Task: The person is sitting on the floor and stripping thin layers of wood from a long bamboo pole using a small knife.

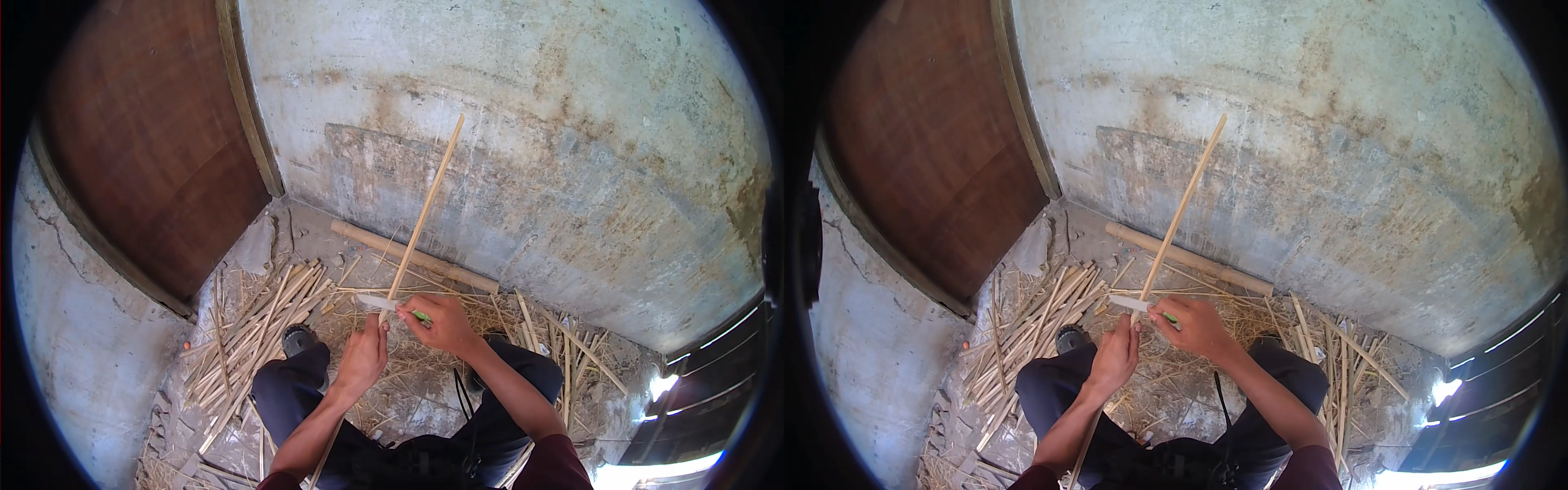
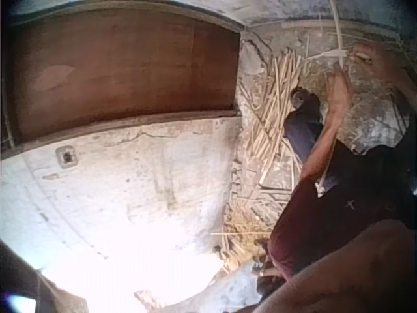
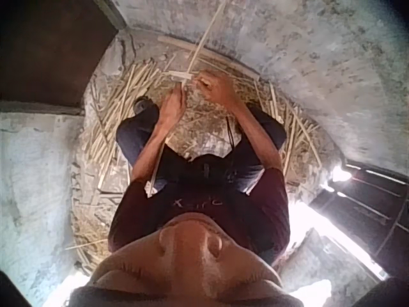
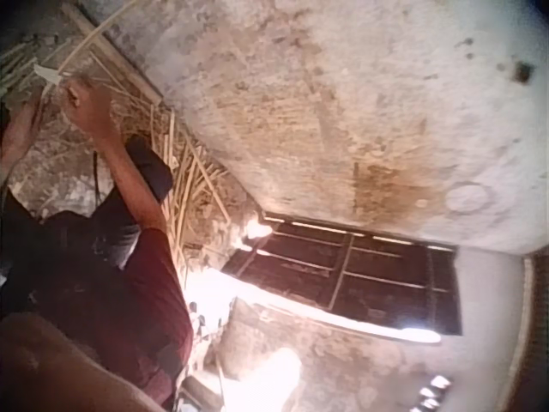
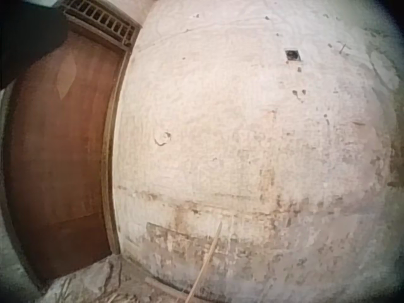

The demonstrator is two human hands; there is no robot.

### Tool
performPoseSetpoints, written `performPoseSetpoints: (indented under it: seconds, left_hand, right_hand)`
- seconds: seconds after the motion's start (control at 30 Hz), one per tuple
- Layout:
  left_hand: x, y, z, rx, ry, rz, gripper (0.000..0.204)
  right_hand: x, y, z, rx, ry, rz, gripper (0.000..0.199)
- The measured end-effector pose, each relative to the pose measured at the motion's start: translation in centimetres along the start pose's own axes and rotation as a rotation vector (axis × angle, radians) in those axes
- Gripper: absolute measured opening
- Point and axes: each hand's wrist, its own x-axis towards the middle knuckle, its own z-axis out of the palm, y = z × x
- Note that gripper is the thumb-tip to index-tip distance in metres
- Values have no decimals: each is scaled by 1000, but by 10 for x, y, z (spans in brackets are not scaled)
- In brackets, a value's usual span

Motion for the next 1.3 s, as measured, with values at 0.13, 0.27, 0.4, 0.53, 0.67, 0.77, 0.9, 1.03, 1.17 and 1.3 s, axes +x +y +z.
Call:
performPoseSetpoints:
  seconds: [0.13,0.27,0.4,0.53,0.67,0.77,0.9,1.03,1.17,1.3]
  left_hand:
    - [-1,2,0,45,19,4,18]
    - [-3,11,-3,86,-7,-41,19]
    - [-3,8,3,97,-14,-37,19]
    - [-4,7,1,114,-1,-14,19]
    - [-6,8,1,133,7,-4,18]
    - [-8,10,2,150,1,6,17]
    - [-11,14,0,162,-29,13,19]
    - [-13,17,-5,179,-26,27,20]
    - [-16,17,-9,189,-38,23,20]
    - [-16,19,-11,214,-46,6,20]
  right_hand:
    - [5,5,-2,3,23,3,8]
    - [14,14,-13,14,77,68,7]
    - [18,25,-17,-53,128,14,8]
    - [18,22,-18,-88,120,38,9]
    - [16,10,-23,-40,65,60,9]
    - [13,8,-23,-16,27,79,9]
    - [14,22,-28,29,87,44,7]
    - [15,22,-28,36,92,21,8]
    - [15,22,-27,-1,67,10,8]
    - [14,24,-24,10,81,9,6]
